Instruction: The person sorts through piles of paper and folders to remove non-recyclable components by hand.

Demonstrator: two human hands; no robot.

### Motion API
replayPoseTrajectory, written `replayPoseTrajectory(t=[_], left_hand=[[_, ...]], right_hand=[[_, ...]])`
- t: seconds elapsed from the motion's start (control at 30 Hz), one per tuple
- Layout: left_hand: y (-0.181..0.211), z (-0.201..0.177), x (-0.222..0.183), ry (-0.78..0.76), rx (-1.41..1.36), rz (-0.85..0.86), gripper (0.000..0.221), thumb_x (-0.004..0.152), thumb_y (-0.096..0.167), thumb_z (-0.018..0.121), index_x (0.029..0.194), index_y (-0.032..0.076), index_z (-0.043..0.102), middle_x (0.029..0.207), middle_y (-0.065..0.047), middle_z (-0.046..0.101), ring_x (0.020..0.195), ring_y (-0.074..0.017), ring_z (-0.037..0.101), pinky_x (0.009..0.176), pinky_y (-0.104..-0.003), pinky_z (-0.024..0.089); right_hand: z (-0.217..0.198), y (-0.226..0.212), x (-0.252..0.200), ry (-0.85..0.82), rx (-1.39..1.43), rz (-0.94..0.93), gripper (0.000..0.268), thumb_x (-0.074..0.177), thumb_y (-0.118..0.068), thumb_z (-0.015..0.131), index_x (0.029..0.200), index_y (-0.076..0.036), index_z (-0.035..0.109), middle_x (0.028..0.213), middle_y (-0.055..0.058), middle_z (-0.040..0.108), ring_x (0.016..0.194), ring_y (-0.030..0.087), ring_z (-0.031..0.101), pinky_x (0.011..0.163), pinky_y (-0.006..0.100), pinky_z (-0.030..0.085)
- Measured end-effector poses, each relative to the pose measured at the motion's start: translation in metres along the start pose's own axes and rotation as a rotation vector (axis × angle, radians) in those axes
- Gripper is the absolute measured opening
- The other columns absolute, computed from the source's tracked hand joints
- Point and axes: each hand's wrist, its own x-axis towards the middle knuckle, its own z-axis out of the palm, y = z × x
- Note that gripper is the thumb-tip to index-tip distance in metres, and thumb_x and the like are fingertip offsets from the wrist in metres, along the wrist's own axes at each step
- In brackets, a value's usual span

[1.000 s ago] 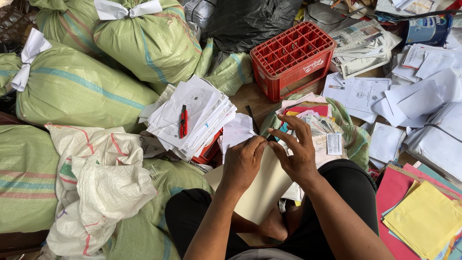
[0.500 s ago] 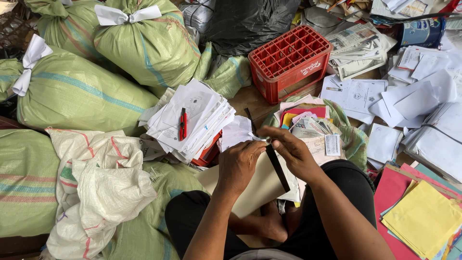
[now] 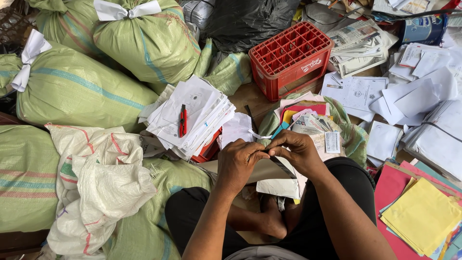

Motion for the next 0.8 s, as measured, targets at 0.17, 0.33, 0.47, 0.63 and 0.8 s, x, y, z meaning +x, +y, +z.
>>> replayPoseTrajectory(t=[0.17, 0.33, 0.47, 0.63, 0.8], left_hand=[[0.005, -0.007, 0.002, -0.041, -0.094, 0.049, 0.041, 0.065, 0.031, 0.090, 0.090, 0.006, 0.069, 0.084, -0.002, 0.073, 0.081, -0.0229, 0.067, 0.078, -0.042, 0.049], [-0.014, -0.001, -0.011, -0.020, -0.075, 0.121, 0.025, 0.077, 0.015, 0.086, 0.092, 0.008, 0.067, 0.089, -0.002, 0.068, 0.087, -0.0225, 0.067, 0.081, -0.038, 0.050], [-0.013, -0.021, -0.014, 0.103, 0.018, 0.389, 0.018, 0.081, 0.003, 0.079, 0.089, 0.011, 0.065, 0.092, 0.002, 0.066, 0.088, -0.0184, 0.065, 0.086, -0.036, 0.049], [0.007, -0.050, -0.023, 0.166, 0.039, 0.595, 0.012, 0.087, 0.010, 0.074, 0.098, 0.013, 0.068, 0.102, 0.003, 0.064, 0.094, -0.0140, 0.064, 0.090, -0.037, 0.047], [0.022, -0.069, -0.042, 0.118, 0.153, 0.719, 0.008, 0.099, 0.016, 0.072, 0.104, 0.013, 0.067, 0.109, 0.003, 0.062, 0.102, -0.0137, 0.065, 0.094, -0.038, 0.049]], right_hand=[[0.007, -0.004, -0.002, -0.055, 0.122, 0.050, 0.010, 0.088, -0.006, 0.079, 0.096, -0.001, 0.075, 0.093, 0.007, 0.072, 0.087, 0.013, 0.069, 0.081, 0.029, 0.057], [0.020, -0.046, -0.003, -0.083, 0.097, -0.024, 0.019, 0.086, -0.007, 0.081, 0.103, -0.004, 0.072, 0.102, 0.006, 0.069, 0.094, 0.014, 0.069, 0.081, 0.028, 0.060], [0.026, -0.083, 0.009, 0.007, 0.252, -0.102, 0.033, 0.083, -0.017, 0.078, 0.113, -0.009, 0.066, 0.135, 0.000, 0.054, 0.122, 0.015, 0.062, 0.095, 0.034, 0.062], [0.009, -0.074, 0.001, -0.191, -0.212, -0.215, 0.026, 0.091, -0.019, 0.073, 0.113, -0.004, 0.070, 0.121, 0.010, 0.070, 0.116, 0.026, 0.067, 0.099, 0.040, 0.052], [0.014, -0.087, -0.008, -0.350, -0.101, -0.164, 0.021, 0.090, -0.020, 0.075, 0.107, -0.006, 0.075, 0.110, 0.008, 0.074, 0.108, 0.025, 0.071, 0.094, 0.040, 0.055]])
